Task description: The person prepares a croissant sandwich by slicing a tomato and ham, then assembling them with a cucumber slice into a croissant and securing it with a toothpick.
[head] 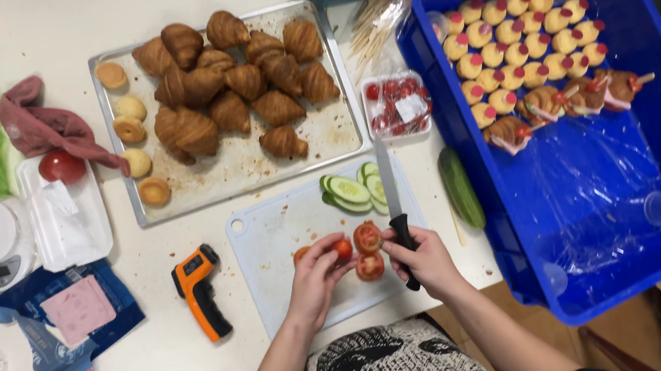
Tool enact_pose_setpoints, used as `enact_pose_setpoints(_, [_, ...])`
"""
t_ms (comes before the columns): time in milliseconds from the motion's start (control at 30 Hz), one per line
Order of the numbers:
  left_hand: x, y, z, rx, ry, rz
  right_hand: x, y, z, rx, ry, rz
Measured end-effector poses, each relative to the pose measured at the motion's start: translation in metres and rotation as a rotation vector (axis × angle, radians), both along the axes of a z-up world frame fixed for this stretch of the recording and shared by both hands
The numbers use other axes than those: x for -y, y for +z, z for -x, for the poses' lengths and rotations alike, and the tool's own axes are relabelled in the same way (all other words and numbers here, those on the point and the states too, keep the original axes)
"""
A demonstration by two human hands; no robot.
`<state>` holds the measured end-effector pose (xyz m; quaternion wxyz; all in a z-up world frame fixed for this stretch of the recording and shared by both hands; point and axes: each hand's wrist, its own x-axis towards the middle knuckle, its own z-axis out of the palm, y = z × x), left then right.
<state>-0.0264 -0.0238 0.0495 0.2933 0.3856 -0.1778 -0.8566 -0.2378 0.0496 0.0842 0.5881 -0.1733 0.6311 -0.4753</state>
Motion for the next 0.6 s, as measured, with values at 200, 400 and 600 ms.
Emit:
enact_pose_setpoints(200, [0.002,-0.006,0.001,0.145,0.036,-0.036,0.027,-0.014,0.027,0.000,0.006,-0.068])
enact_pose_setpoints(400, [-0.003,-0.020,0.001,0.188,0.090,-0.067,0.040,-0.024,0.035,0.002,-0.009,-0.034])
enact_pose_setpoints(600, [-0.022,-0.056,0.002,0.412,-0.160,0.141,0.015,-0.032,0.032,-0.033,-0.029,-0.124])
